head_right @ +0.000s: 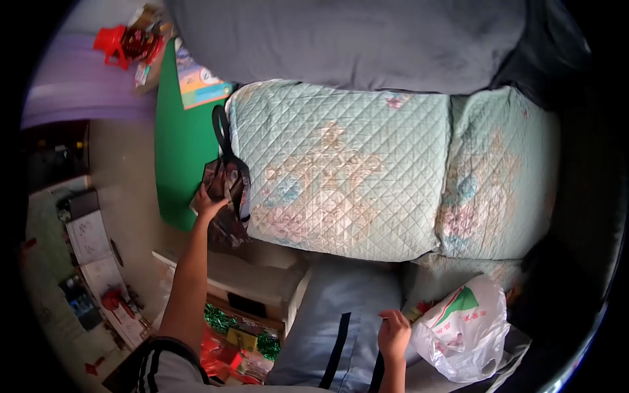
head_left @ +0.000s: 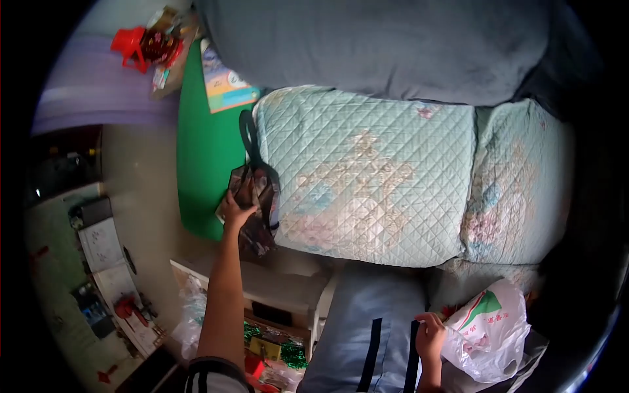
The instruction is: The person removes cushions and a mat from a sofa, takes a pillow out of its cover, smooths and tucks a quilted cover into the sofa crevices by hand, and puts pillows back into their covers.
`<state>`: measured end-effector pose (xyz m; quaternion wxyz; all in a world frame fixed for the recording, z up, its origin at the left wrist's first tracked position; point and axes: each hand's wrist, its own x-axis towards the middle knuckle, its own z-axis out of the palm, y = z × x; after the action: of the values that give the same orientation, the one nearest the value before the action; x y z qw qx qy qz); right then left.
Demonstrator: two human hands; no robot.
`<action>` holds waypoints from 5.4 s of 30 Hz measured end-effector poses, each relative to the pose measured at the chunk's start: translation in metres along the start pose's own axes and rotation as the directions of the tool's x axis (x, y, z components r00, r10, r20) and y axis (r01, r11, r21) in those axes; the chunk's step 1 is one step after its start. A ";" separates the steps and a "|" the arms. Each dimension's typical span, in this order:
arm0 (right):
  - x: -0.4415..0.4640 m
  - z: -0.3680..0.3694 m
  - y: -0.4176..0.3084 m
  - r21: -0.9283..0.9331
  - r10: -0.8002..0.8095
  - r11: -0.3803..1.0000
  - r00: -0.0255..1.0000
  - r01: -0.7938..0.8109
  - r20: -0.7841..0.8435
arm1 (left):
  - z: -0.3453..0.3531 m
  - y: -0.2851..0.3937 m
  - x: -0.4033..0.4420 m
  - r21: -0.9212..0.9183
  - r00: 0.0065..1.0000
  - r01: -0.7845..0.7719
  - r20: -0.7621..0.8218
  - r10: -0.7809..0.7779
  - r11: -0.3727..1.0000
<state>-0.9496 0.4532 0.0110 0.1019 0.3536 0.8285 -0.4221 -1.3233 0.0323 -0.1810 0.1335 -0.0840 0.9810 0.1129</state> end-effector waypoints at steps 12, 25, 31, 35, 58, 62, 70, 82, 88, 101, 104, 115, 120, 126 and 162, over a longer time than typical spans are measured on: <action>0.029 0.070 -0.057 -0.039 -0.032 0.998 0.983 0.040 0.182 | 0.040 0.008 -0.054 -0.068 0.993 -0.112 -0.037 0.109 0.991; 0.044 0.106 -0.096 0.040 -0.148 0.989 0.956 0.142 0.253 | -0.064 0.112 -0.226 -0.481 0.903 -0.416 -0.119 0.412 0.772; 0.047 0.093 -0.083 0.076 -0.232 0.973 0.922 0.219 0.310 | -0.128 0.061 -0.252 -0.108 0.957 -0.073 -0.287 0.039 0.991; 0.044 0.079 -0.047 0.063 -0.150 0.988 0.944 0.137 0.295 | -0.152 -0.020 -0.293 -0.213 0.797 0.387 -0.412 -0.442 0.897; 0.049 0.122 0.104 -0.026 0.279 0.949 0.797 -0.315 0.536 | 0.014 -0.066 -0.222 -0.218 0.961 0.264 -0.018 -0.275 0.940; 0.045 0.130 0.102 0.169 0.282 0.889 0.800 -0.425 0.530 | 0.004 -0.005 -0.135 -0.148 0.989 0.030 -0.140 -0.051 0.988; 0.042 0.145 0.092 0.200 0.340 0.836 0.770 -0.510 0.540 | -0.002 0.008 -0.058 -0.009 0.961 -0.051 -0.272 0.046 0.999; 0.056 0.125 0.090 0.243 0.307 0.853 0.821 -0.461 0.481 | 0.101 -0.075 -0.198 -0.012 0.784 -0.055 0.619 0.050 0.998; 0.054 0.077 0.122 0.407 0.326 0.792 0.879 -0.454 0.347 | 0.163 0.048 -0.290 -0.304 0.734 -0.098 0.620 0.275 0.948; 0.042 -0.009 0.240 0.376 0.534 0.777 0.845 -0.505 0.032 | 0.168 0.337 -0.236 -0.483 0.683 -0.277 0.509 0.524 0.831; 0.063 -0.014 0.253 0.447 0.548 0.746 0.836 -0.494 0.009 | 0.153 0.374 -0.240 -0.353 0.657 -0.423 0.515 0.551 0.834; 0.106 -0.023 0.252 0.451 0.382 0.789 0.908 -0.417 0.171 | 0.277 0.564 -0.267 0.188 0.691 -0.721 0.271 0.670 0.667; 0.114 -0.022 0.279 0.424 0.416 0.779 0.887 -0.461 0.201 | 0.292 0.561 -0.268 0.342 0.797 -0.602 0.199 0.571 0.721; 0.125 -0.050 0.295 0.393 0.439 0.782 0.875 -0.483 0.202 | 0.278 0.531 -0.253 -0.047 0.268 -0.954 0.314 0.911 0.297; 0.129 0.115 0.168 0.070 0.388 0.902 0.869 -0.427 0.307 | 0.039 0.071 -0.012 0.767 0.970 -0.075 -0.093 0.226 0.638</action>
<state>-0.9461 0.4952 -0.2261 0.2833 0.4619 0.6809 -0.4928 -1.3163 0.1114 -0.1998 0.0573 0.0519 0.9495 -0.3042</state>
